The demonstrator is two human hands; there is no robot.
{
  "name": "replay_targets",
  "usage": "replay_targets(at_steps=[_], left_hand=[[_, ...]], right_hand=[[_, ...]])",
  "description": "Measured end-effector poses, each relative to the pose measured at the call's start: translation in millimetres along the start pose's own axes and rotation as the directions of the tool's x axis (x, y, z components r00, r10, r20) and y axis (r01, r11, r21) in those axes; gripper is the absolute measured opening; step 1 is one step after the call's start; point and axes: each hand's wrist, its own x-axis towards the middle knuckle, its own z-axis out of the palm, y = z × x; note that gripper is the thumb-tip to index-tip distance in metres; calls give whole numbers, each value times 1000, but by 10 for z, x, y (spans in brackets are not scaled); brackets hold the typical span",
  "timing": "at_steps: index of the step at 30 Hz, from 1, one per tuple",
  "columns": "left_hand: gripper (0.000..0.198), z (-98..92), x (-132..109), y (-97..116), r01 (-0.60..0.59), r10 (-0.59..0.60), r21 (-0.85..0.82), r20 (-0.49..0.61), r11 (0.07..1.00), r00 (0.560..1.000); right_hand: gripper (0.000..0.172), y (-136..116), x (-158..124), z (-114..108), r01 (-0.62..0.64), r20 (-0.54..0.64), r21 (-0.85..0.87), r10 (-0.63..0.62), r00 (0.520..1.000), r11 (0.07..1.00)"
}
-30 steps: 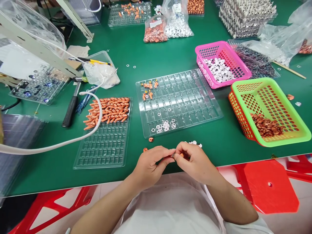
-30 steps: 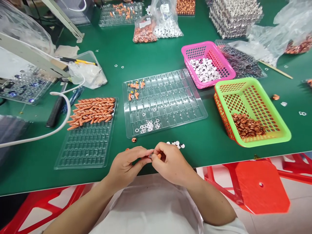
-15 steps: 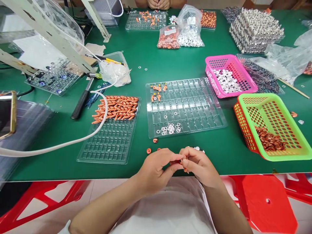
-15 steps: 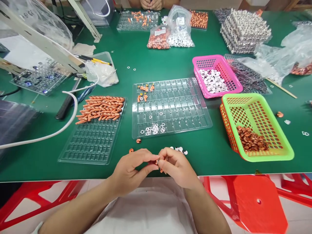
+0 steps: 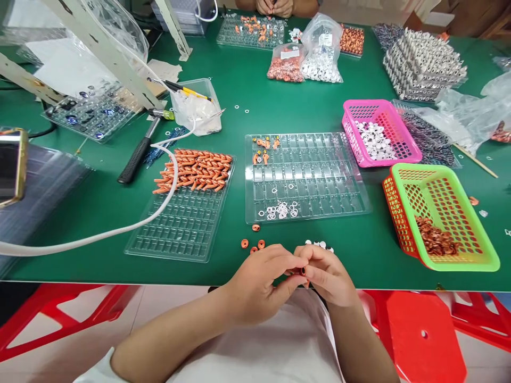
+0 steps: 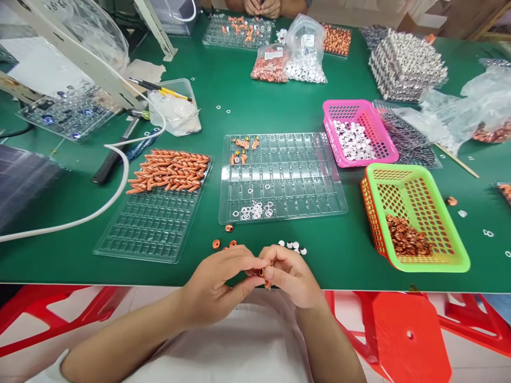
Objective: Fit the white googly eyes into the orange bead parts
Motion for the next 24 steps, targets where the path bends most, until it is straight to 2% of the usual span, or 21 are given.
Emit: replay_targets(at_steps=[6,12,15,17,20,24], left_hand=[[21,-13,0,-4,11,-11,-17,18,1000,1000],[20,-31,9,-6,28,-27,-45,25,999,999],[19,-37,1,-20,56,-54,-64,35,996,998],[20,-49,-6,-28,100,-97,-90,39,991,995],[21,-80,-18,-27,262,-253,-183,74,947,965],[21,-98,-31,-20,543,-509,-382,196,748,838]], right_hand=[[18,6,-17,10,-43,-30,-13,43,999,999],[21,-7,-13,29,-34,-48,-38,32,998,999],[23,-53,-26,64,-34,-77,-118,25,997,992],[21,-110,-43,110,-41,-122,-240,11,992,970],[17,-209,-70,199,-54,-201,-525,-62,978,850],[16,-275,-93,273,7,-150,-779,-198,969,627]])
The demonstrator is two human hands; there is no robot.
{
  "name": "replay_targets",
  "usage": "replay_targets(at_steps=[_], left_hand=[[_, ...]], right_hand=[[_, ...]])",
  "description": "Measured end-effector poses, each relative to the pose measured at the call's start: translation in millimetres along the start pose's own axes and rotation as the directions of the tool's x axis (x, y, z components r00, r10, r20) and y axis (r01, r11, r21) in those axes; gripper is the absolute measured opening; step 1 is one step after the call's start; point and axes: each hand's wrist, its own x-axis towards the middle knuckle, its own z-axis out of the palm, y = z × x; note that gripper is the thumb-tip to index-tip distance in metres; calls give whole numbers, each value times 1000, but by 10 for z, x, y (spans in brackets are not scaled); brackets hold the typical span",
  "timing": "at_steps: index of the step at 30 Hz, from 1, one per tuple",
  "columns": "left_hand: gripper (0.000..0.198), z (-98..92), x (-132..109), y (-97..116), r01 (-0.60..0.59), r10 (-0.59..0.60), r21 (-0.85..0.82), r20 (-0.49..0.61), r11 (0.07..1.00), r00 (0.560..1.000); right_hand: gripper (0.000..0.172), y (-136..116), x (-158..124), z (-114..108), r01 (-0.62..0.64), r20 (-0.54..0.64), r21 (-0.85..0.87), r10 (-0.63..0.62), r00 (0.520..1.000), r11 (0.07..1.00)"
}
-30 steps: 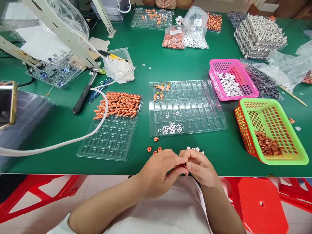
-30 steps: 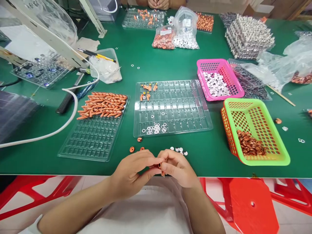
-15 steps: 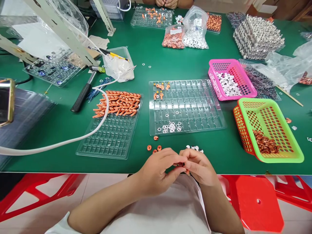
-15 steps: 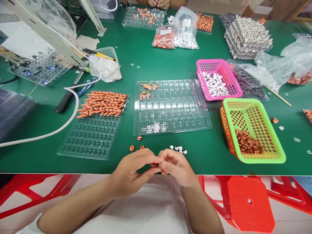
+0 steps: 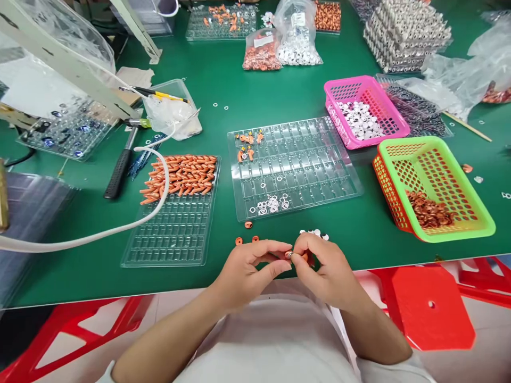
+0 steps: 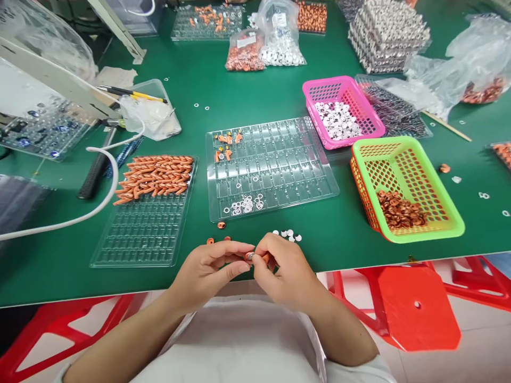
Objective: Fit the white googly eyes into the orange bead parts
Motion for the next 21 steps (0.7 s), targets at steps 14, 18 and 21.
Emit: replay_targets(at_steps=[14,18,21], left_hand=[[14,89,12,-93,30,-19,50,-217,998,976],[15,78,30,-103,-10,29,93,-210,996,977],[15,73,37,-115,8,5,62,-202,998,979]], right_hand=[[16,57,18,72,14,-44,-85,-18,999,996],[16,54,19,65,30,-57,-93,-35,998,995],[16,60,19,65,11,-52,-71,-15,999,997]])
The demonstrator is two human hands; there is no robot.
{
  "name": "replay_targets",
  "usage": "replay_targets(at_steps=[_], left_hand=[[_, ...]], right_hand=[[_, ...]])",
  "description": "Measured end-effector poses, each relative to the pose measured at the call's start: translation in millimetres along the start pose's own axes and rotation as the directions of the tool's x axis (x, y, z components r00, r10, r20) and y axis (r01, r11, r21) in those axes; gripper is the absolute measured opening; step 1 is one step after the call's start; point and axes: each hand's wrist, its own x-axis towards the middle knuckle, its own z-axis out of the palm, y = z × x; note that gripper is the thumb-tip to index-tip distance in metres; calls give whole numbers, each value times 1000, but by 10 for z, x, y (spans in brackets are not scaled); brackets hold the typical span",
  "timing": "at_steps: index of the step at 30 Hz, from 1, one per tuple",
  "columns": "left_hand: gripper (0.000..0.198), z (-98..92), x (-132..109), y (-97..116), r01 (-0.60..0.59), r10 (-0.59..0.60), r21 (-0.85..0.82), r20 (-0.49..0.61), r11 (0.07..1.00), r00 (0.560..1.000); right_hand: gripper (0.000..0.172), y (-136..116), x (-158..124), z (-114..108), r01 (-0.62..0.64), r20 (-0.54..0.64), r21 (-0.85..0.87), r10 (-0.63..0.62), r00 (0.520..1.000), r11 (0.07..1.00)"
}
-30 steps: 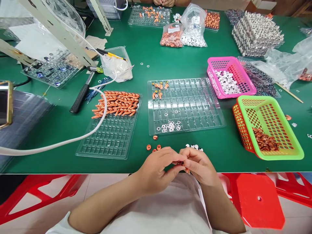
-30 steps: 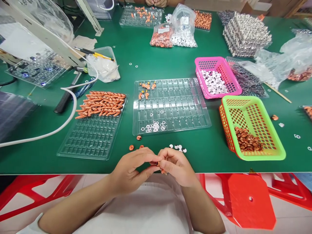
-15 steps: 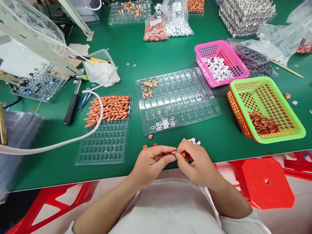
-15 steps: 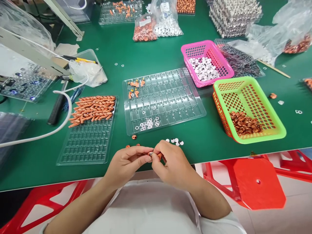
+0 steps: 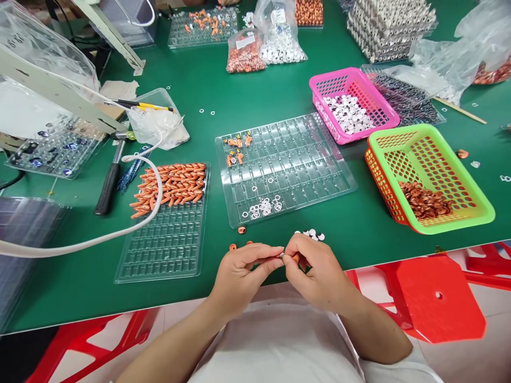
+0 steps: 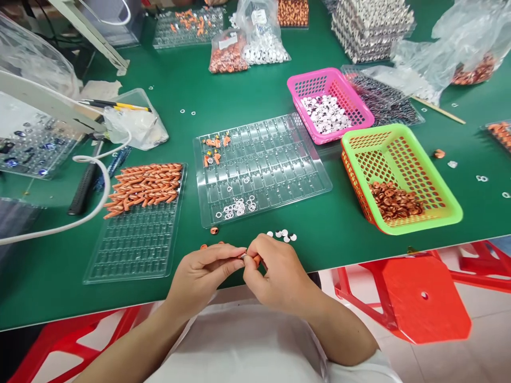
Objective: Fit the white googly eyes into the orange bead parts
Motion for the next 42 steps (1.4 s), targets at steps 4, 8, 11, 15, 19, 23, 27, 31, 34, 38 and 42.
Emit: replay_targets(at_steps=[4,8,11,15,19,23,27,31,34,38,42], left_hand=[[15,25,-1,-7,29,-30,-25,-27,999,999],[13,48,3,-11,30,-32,-40,-48,999,998],[13,49,6,4,21,-23,-45,-50,999,998],[12,55,6,46,-8,5,-57,-46,998,999],[11,74,2,55,-47,42,-93,-59,994,997],[10,58,-5,23,74,-85,-213,-45,974,995],[14,9,-9,-2,219,-225,-333,20,917,974],[14,-7,9,33,272,-280,-385,37,882,959],[12,12,33,86,283,-290,-358,37,890,956],[12,35,58,116,284,-289,-348,39,894,957],[13,48,68,109,284,-293,-329,20,901,956]], right_hand=[[16,10,-3,-1,-46,5,49,46,999,998],[16,12,4,-12,-89,16,93,88,996,992],[15,11,24,-36,-136,36,143,132,991,980],[10,6,55,-78,-204,74,233,191,979,951],[8,21,74,-55,-213,108,316,188,976,925],[9,58,87,30,-216,81,353,200,976,910],[9,99,79,45,-249,133,430,211,968,868],[22,147,43,-24,-232,163,531,170,972,815],[20,171,19,-46,-204,120,477,166,979,855],[15,171,2,-18,-176,82,415,155,984,893],[15,154,-3,-9,-161,55,374,151,987,913]])
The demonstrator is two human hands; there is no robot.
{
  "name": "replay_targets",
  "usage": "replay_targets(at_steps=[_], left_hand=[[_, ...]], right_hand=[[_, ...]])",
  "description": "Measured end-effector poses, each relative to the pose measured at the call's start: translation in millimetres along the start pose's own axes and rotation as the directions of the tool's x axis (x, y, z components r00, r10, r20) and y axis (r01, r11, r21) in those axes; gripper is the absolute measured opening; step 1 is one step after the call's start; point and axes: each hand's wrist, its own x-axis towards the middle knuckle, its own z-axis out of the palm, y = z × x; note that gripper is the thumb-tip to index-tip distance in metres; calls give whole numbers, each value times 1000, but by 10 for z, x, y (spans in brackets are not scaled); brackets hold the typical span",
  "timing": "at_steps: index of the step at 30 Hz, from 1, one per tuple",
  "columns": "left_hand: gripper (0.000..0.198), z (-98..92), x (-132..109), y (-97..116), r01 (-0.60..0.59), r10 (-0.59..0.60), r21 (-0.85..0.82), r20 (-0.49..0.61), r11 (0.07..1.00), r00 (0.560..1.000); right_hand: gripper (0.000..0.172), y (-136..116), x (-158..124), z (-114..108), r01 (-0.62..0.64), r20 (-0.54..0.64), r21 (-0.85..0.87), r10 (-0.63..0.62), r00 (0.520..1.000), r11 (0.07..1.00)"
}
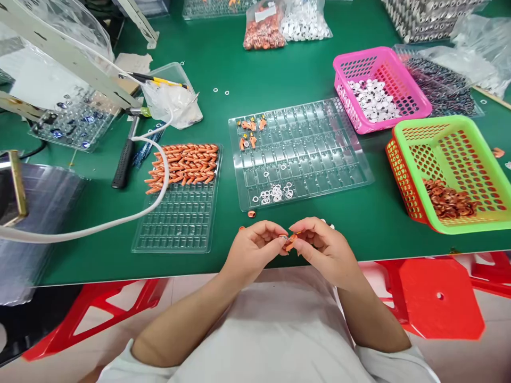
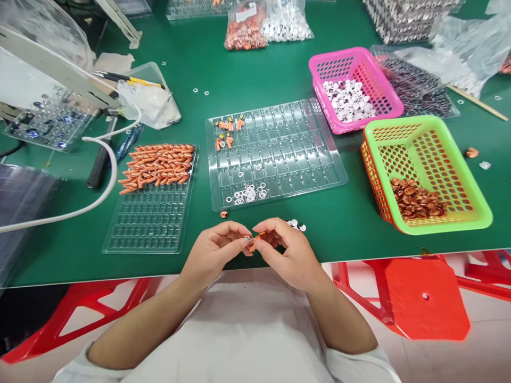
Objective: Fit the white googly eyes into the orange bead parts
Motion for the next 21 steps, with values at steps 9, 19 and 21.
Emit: replay_targets(at_steps=[9,19,21], left_hand=[[6,14,15,-47,-10,12,51,-42,999,999],[3,-14,14,-104,-27,33,115,-51,993,998],[3,-29,13,-107,-28,33,119,-41,993,999]], right_hand=[[10,-8,19,-1,18,-15,-110,-19,1000,994],[5,-48,32,13,27,24,-148,-23,999,989],[5,-46,16,23,26,27,-150,-22,999,988]])
